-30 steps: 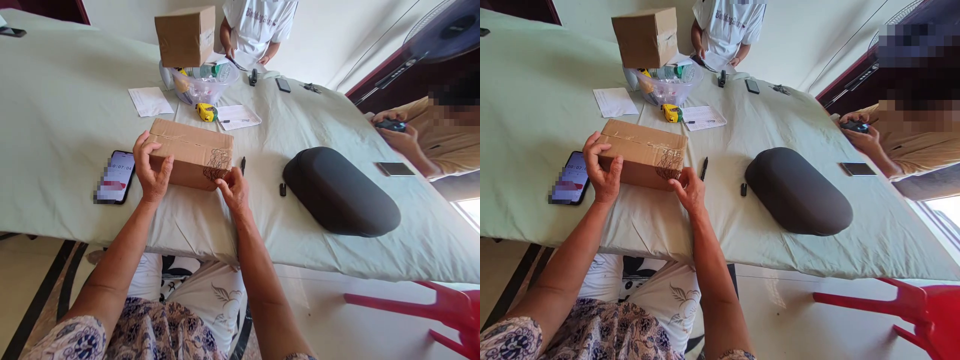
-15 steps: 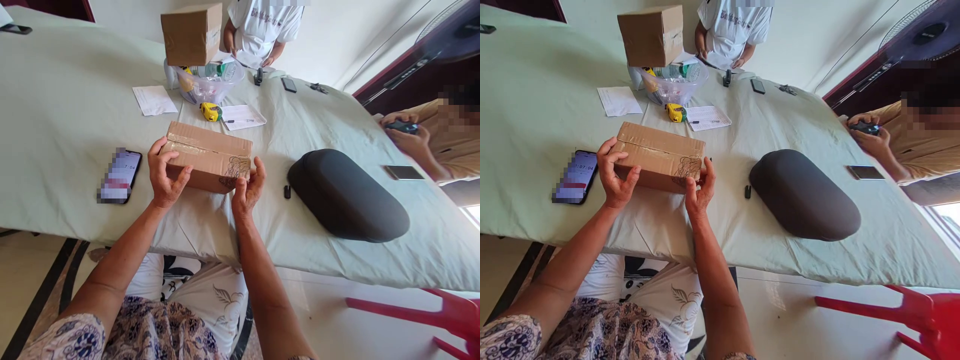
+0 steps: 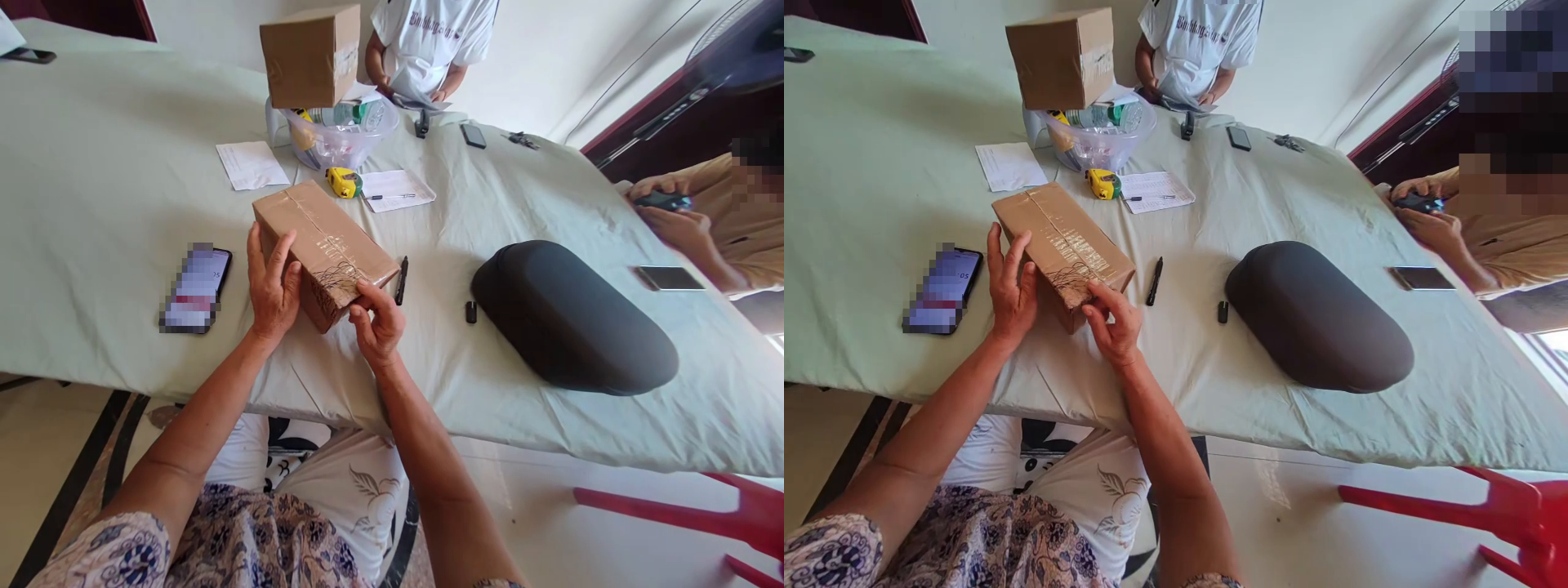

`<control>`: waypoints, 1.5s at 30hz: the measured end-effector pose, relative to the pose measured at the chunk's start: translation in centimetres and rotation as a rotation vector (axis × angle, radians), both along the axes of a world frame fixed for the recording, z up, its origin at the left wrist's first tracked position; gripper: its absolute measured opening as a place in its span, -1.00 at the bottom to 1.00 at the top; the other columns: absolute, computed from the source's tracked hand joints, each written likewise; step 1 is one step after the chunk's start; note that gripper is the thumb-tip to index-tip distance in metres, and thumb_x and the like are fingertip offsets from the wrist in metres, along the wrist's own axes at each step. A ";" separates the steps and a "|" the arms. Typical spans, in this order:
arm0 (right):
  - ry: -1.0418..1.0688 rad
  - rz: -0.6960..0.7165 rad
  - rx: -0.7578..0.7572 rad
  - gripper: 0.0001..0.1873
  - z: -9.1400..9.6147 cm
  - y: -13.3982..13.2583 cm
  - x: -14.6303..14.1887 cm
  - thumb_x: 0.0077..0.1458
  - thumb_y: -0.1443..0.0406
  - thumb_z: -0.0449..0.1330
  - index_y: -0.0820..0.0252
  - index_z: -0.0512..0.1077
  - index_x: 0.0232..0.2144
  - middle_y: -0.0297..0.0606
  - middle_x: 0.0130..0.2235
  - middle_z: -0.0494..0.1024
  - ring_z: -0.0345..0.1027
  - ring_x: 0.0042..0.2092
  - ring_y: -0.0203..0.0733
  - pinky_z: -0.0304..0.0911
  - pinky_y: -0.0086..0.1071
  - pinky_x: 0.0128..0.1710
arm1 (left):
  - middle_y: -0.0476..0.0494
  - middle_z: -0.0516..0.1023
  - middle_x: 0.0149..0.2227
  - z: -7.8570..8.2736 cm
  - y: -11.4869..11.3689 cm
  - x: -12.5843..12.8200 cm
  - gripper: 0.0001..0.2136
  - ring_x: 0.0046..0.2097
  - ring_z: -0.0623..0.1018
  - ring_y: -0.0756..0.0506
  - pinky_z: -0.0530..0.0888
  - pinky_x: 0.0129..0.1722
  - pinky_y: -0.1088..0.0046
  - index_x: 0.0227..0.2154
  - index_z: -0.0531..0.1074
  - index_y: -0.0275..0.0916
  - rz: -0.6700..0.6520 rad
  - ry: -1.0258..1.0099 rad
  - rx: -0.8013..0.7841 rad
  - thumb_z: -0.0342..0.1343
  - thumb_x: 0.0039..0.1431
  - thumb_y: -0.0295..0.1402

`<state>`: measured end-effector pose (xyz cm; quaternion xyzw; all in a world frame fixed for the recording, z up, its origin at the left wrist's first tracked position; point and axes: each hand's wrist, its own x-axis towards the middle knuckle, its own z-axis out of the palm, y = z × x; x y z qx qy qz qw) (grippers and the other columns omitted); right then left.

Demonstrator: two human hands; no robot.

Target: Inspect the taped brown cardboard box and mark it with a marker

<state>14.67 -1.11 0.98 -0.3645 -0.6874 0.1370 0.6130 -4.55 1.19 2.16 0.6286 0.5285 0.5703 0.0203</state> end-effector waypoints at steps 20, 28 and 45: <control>0.272 -0.286 -0.239 -0.58 1.4 1.4 1.8 0.27 -0.03 0.13 0.00 0.55 0.02 -0.43 -0.45 0.53 0.31 -0.53 -0.40 0.31 -0.45 -0.48 | -0.36 0.19 0.33 0.4 -0.3 -0.1 -0.48 0.37 0.29 -0.32 0.28 0.33 0.04 0.09 0.49 -0.14 0.021 0.144 0.137 -0.06 0.35 0.11; 0.396 -0.160 -0.452 -0.43 1.9 1.9 2.7 0.14 -0.22 0.15 0.15 0.44 -0.46 -0.48 -0.57 0.35 0.20 -0.55 -0.42 0.15 -0.48 -0.53 | -0.26 0.42 0.25 0.9 -0.7 0.1 -0.52 0.41 0.27 -0.32 0.14 0.40 -0.04 -0.04 0.51 -0.07 0.006 0.180 0.195 -0.06 0.28 0.15; 0.457 -0.089 -0.698 -0.48 0.7 3.2 3.2 0.01 -0.15 0.24 0.16 0.48 -0.25 -0.59 -0.63 0.24 0.07 -0.60 -0.44 0.04 -0.50 -0.58 | -0.22 0.62 0.02 1.0 -1.1 0.4 -0.57 0.22 0.48 -0.33 0.15 0.31 -0.02 -0.12 0.54 -0.09 0.042 0.190 0.176 0.03 0.26 0.13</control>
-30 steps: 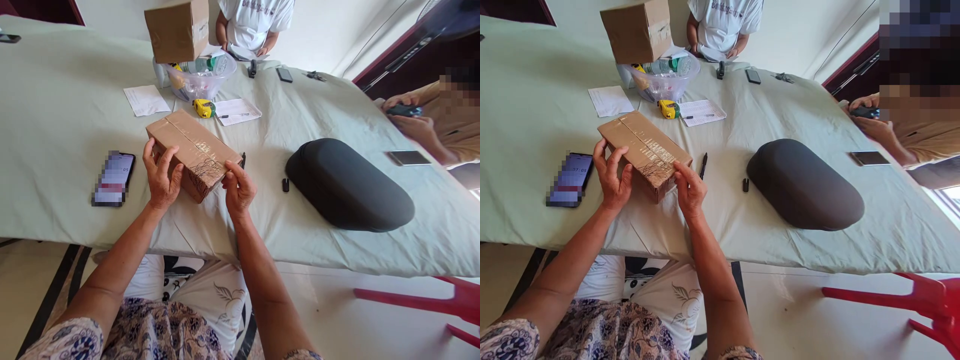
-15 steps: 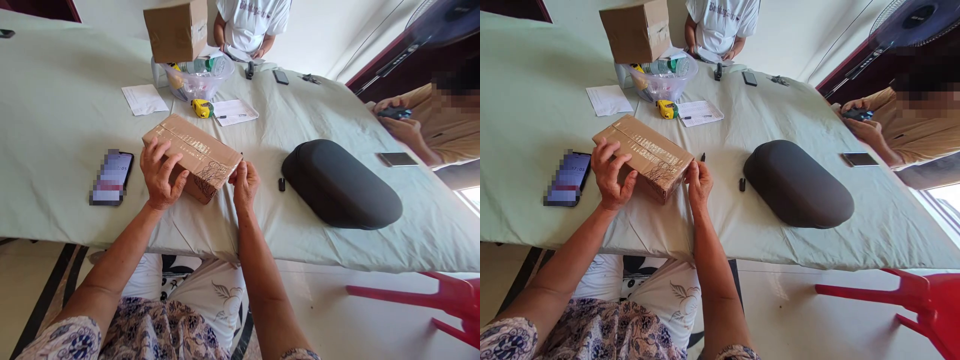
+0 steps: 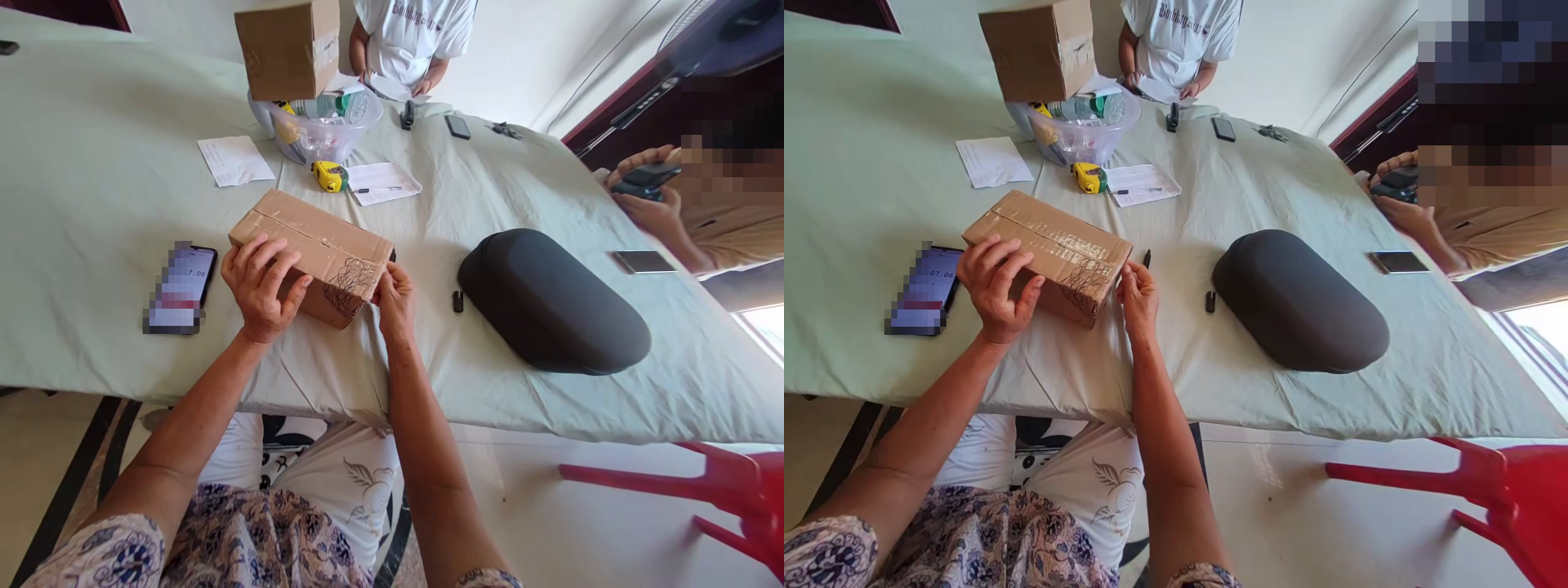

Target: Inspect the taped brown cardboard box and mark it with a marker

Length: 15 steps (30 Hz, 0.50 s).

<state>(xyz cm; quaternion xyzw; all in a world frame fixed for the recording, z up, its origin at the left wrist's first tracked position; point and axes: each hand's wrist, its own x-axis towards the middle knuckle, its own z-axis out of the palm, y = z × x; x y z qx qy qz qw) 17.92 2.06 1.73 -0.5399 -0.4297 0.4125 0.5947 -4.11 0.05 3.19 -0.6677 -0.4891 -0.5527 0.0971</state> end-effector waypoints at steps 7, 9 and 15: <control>-0.587 -0.028 -0.058 -0.74 -1.0 -0.2 0.1 0.12 0.21 0.09 0.14 0.57 -0.32 -0.44 -0.62 0.39 0.18 -0.53 -0.31 0.08 -0.43 -0.43 | -0.23 0.64 0.00 0.3 0.1 -0.3 -0.55 0.20 0.51 -0.31 0.19 0.29 0.00 -0.13 0.56 -0.09 0.054 -0.014 0.017 -0.01 0.29 0.14; -0.712 -0.022 -0.062 -0.78 -1.3 -0.3 0.1 0.13 0.21 0.10 0.11 0.54 -0.37 -0.39 -0.59 0.40 0.16 -0.50 -0.27 0.05 -0.42 -0.41 | -0.23 0.65 -0.01 0.4 0.1 -0.3 -0.52 0.20 0.51 -0.32 0.20 0.29 0.00 -0.15 0.57 -0.09 0.080 -0.018 0.005 -0.02 0.28 0.17; -0.852 -0.006 -0.139 -0.85 -1.6 -0.4 -0.3 0.13 0.24 0.18 0.10 0.55 -0.28 -0.33 -0.53 0.40 0.12 -0.49 -0.25 0.00 -0.38 -0.39 | -0.25 0.64 0.01 0.3 0.1 -0.2 -0.51 0.21 0.51 -0.35 0.21 0.28 -0.02 -0.14 0.58 -0.11 0.100 -0.030 -0.021 0.00 0.28 0.17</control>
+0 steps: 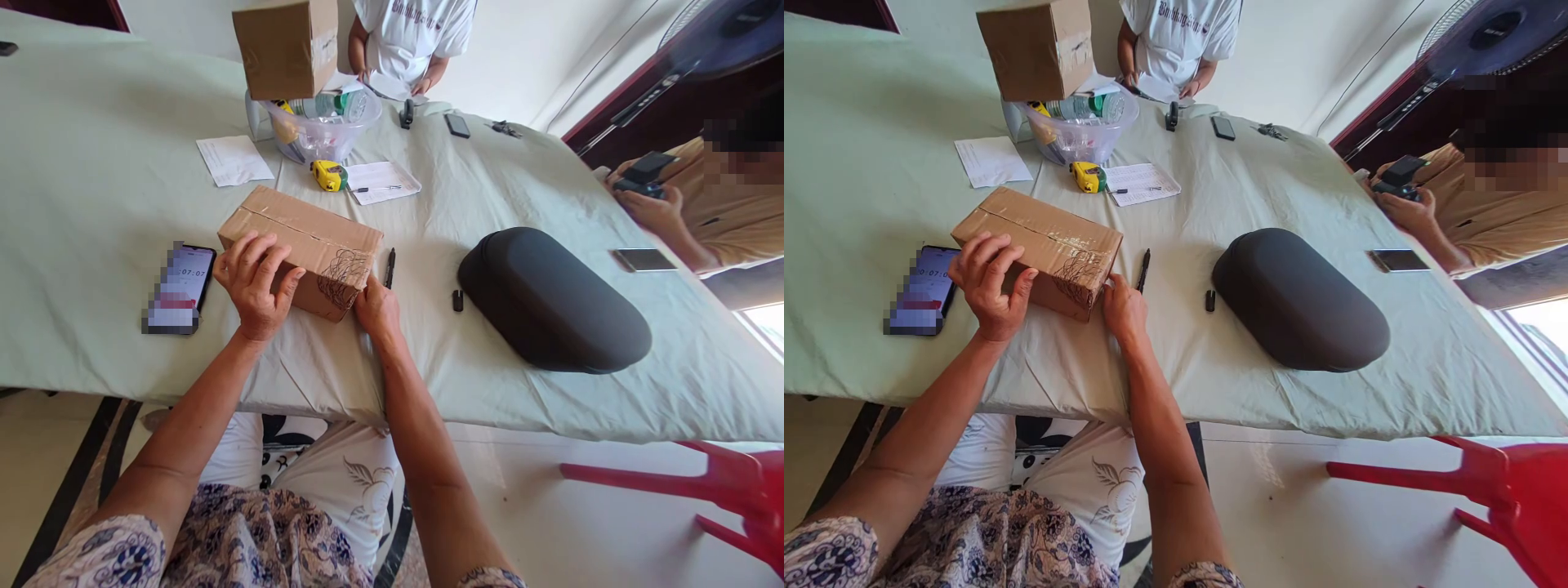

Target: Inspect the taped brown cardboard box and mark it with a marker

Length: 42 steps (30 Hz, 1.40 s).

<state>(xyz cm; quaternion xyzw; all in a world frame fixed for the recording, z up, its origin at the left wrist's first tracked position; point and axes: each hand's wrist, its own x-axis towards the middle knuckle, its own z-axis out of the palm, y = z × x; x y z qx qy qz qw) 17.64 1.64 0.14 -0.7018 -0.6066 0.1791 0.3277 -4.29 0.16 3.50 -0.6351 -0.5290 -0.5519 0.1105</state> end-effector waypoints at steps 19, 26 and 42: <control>0.304 0.135 0.566 -0.35 1.7 -1.2 -1.9 0.14 -0.05 0.26 -0.14 0.31 0.25 -0.17 0.05 0.45 0.37 -0.20 -0.23 0.39 -0.34 -0.31 | -0.25 0.59 0.14 -0.2 0.0 1.6 -0.64 0.29 0.44 -0.33 0.16 0.33 0.03 0.01 0.57 -0.09 -0.024 0.038 -0.083 0.09 0.31 -0.03; 0.371 0.130 0.574 -0.55 1.8 -0.7 -2.1 0.19 0.09 0.25 -0.13 0.41 0.12 -0.24 -0.01 0.43 0.31 -0.30 -0.32 0.43 -0.36 -0.30 | -0.26 0.59 0.14 -0.3 0.1 1.7 -0.63 0.30 0.43 -0.35 0.15 0.32 0.02 0.01 0.57 -0.09 -0.013 0.041 -0.090 0.10 0.30 -0.01; 0.238 0.118 0.696 -0.50 1.0 0.0 -1.8 0.31 -0.01 0.05 -0.06 0.34 0.21 -0.23 -0.08 0.47 0.37 -0.28 -0.28 0.42 -0.31 -0.25 | -0.27 0.60 0.13 0.0 0.0 1.7 -0.64 0.29 0.44 -0.34 0.17 0.27 0.05 0.01 0.57 -0.10 0.007 0.080 -0.096 0.06 0.34 -0.03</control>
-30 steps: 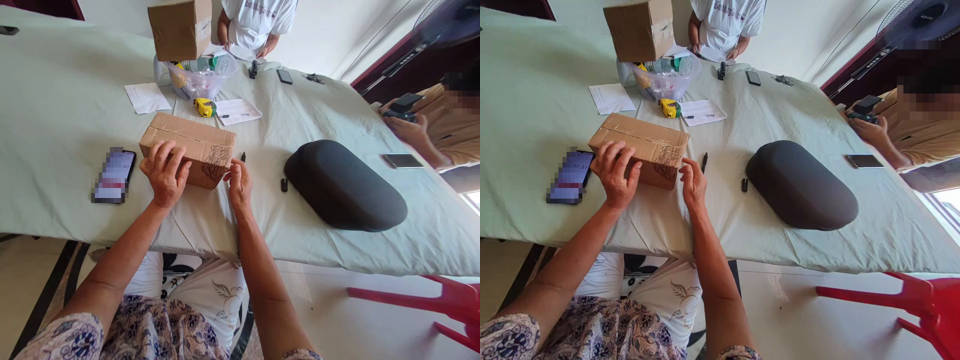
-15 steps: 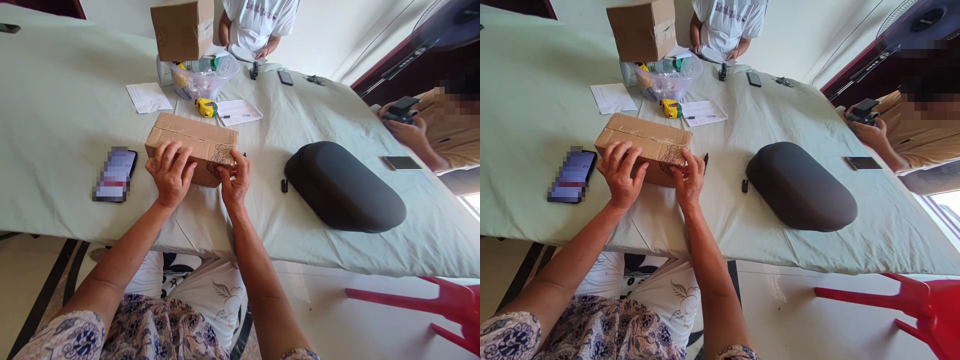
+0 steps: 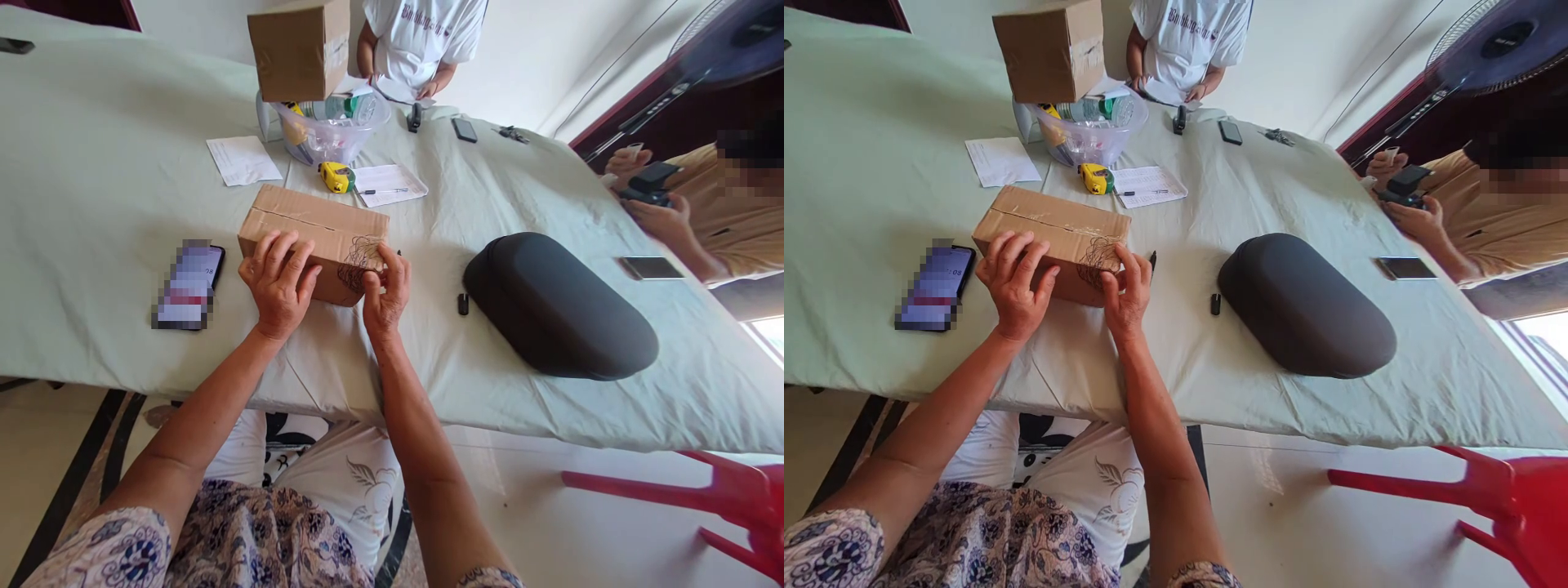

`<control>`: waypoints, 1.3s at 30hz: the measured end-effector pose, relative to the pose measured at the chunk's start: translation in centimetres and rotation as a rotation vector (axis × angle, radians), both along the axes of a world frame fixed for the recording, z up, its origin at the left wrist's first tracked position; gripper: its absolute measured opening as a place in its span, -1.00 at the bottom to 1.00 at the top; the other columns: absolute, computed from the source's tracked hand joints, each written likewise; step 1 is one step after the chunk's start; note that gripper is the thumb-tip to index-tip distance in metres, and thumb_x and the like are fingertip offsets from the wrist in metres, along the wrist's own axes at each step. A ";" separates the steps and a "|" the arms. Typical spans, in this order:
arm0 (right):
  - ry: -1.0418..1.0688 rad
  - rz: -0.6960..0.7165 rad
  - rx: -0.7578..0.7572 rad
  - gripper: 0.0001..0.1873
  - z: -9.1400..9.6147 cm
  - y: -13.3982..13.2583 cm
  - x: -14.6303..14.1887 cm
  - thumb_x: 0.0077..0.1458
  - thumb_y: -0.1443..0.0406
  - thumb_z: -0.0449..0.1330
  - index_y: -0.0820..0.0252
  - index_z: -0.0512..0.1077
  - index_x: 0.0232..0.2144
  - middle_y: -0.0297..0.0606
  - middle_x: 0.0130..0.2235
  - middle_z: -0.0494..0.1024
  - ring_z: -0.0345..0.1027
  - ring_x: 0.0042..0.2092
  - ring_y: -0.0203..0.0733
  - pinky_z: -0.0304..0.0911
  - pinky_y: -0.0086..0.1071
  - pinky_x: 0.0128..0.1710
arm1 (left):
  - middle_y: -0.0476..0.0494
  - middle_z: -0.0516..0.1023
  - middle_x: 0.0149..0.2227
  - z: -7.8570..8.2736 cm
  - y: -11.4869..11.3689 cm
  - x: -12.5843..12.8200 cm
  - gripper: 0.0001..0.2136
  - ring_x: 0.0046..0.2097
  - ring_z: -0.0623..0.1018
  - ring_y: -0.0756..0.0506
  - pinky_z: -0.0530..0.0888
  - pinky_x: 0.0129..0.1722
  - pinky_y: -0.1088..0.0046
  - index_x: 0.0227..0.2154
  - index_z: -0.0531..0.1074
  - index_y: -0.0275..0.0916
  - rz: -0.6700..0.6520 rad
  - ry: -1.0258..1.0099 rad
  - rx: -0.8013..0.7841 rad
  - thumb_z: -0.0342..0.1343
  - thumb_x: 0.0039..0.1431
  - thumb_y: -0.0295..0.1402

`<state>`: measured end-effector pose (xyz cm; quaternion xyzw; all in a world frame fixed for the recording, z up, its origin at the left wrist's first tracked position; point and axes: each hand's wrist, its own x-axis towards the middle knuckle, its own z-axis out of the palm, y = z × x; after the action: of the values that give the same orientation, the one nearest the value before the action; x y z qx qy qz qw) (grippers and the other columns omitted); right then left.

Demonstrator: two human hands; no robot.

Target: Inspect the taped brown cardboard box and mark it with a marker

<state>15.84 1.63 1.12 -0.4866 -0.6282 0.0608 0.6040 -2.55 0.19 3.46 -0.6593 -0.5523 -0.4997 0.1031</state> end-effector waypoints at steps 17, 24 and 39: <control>-0.312 -0.264 -0.750 -0.60 -0.9 1.5 3.9 0.15 0.28 0.05 0.07 0.62 -0.09 -0.11 -0.17 0.56 0.40 -0.14 -0.05 0.32 -0.09 0.01 | -0.29 0.55 0.20 -0.6 0.2 -0.2 -0.57 0.34 0.39 -0.34 0.12 0.29 0.04 0.07 0.54 -0.12 -0.026 0.007 -0.052 -0.02 0.37 0.00; 0.424 0.090 -0.581 -0.65 -0.5 1.2 4.0 0.10 0.17 0.05 0.12 0.57 -0.20 -0.35 -0.37 0.54 0.42 -0.33 -0.26 0.37 -0.33 -0.22 | -0.31 0.54 0.21 -0.7 0.5 -0.4 -0.56 0.34 0.39 -0.35 0.13 0.27 0.04 0.09 0.53 -0.11 -0.020 0.029 -0.038 -0.03 0.37 0.00; 0.282 0.062 0.250 -0.75 1.6 -2.0 0.7 0.30 0.05 0.12 -0.01 0.41 -0.07 -0.37 -0.33 0.53 0.50 -0.29 -0.27 0.44 -0.28 -0.21 | -0.34 0.51 0.24 -0.6 0.5 0.0 -0.47 0.36 0.35 -0.35 0.14 0.28 0.01 0.10 0.54 -0.13 0.015 0.013 -0.092 -0.11 0.37 0.09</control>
<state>16.53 -0.42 2.76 -0.3750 -0.5547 0.0682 0.7396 -2.53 0.69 2.84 -0.6622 -0.5791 -0.4687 0.0799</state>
